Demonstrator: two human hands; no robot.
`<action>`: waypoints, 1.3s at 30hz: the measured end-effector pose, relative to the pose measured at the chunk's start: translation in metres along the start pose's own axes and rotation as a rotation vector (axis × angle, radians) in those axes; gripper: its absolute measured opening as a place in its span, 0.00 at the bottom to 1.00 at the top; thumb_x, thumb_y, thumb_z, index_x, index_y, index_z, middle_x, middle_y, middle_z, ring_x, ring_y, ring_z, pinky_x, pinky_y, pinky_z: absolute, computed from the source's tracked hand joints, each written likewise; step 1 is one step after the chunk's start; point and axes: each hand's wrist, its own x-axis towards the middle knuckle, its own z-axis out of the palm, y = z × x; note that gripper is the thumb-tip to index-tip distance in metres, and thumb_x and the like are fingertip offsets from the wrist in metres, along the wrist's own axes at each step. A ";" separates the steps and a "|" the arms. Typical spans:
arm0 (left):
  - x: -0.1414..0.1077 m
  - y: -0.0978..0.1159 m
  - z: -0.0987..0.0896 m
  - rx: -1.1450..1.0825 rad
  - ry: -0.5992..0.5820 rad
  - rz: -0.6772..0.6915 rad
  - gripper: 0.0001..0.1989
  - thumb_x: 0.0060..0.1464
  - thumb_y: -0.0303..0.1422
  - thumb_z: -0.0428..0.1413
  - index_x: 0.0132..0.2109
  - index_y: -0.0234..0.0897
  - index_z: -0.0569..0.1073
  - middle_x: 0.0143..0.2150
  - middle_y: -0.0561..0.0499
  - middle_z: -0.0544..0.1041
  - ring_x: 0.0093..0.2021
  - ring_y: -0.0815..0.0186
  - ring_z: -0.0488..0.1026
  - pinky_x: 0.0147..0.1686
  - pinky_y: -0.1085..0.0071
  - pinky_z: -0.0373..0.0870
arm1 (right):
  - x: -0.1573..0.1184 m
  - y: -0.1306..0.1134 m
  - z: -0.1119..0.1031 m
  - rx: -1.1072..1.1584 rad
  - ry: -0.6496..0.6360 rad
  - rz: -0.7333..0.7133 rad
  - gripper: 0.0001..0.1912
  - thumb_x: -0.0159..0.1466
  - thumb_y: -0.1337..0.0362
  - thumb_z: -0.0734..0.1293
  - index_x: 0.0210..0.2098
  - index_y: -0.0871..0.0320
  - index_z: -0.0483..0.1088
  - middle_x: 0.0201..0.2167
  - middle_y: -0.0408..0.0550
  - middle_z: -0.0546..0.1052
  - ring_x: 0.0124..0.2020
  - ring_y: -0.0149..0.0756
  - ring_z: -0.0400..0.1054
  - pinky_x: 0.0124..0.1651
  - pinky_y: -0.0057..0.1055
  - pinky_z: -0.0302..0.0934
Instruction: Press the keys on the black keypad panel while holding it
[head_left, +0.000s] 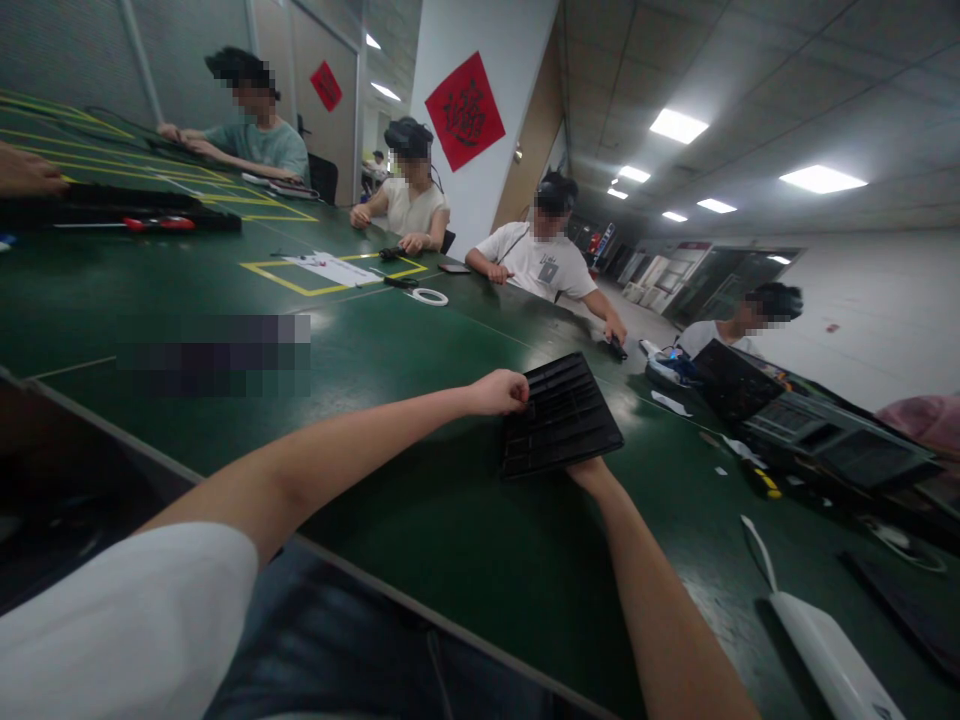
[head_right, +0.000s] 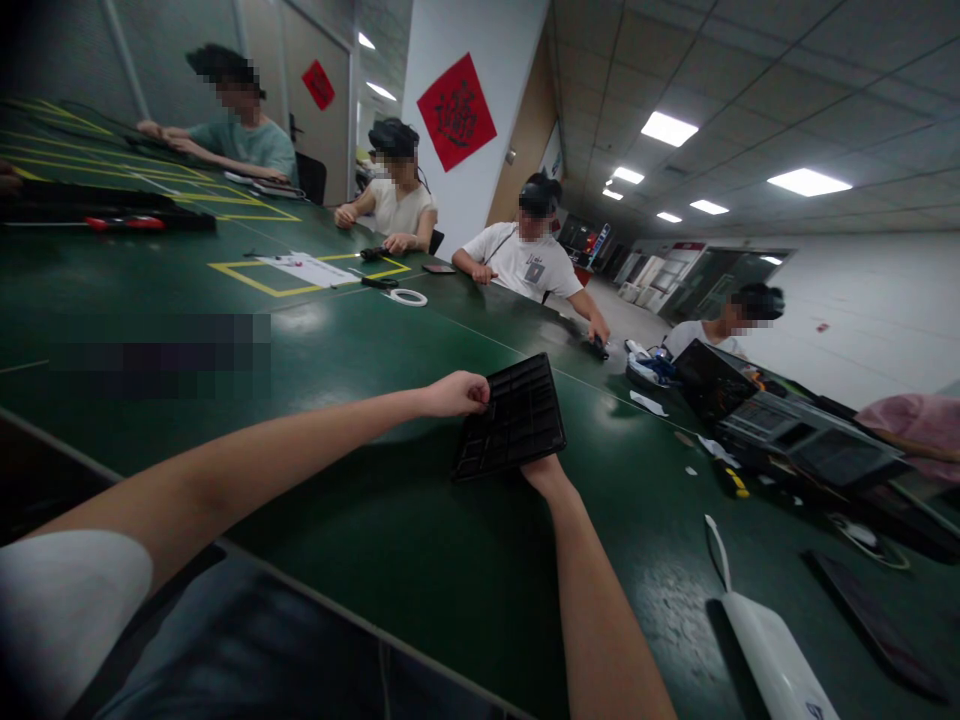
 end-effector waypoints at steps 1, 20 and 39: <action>-0.001 0.001 -0.001 0.100 0.008 0.074 0.04 0.44 0.24 0.56 0.32 0.32 0.72 0.24 0.55 0.71 0.22 0.73 0.66 0.23 0.77 0.60 | -0.002 -0.001 -0.002 -0.009 0.008 0.001 0.23 0.57 0.50 0.62 0.49 0.52 0.65 0.51 0.46 0.71 0.53 0.38 0.63 0.61 0.46 0.51; -0.016 0.027 0.004 0.749 -0.038 0.389 0.09 0.51 0.23 0.50 0.39 0.31 0.72 0.35 0.43 0.75 0.36 0.61 0.72 0.34 0.70 0.64 | -0.003 0.018 -0.009 -0.097 0.052 -0.061 0.29 0.55 0.47 0.62 0.53 0.54 0.63 0.57 0.49 0.64 0.61 0.40 0.54 0.65 0.45 0.42; -0.001 0.008 0.006 0.241 0.019 0.068 0.04 0.47 0.28 0.54 0.31 0.33 0.73 0.25 0.53 0.72 0.26 0.71 0.67 0.28 0.75 0.61 | -0.005 0.001 -0.009 -0.026 0.026 0.059 0.20 0.54 0.54 0.63 0.45 0.55 0.68 0.50 0.50 0.71 0.56 0.46 0.60 0.62 0.44 0.50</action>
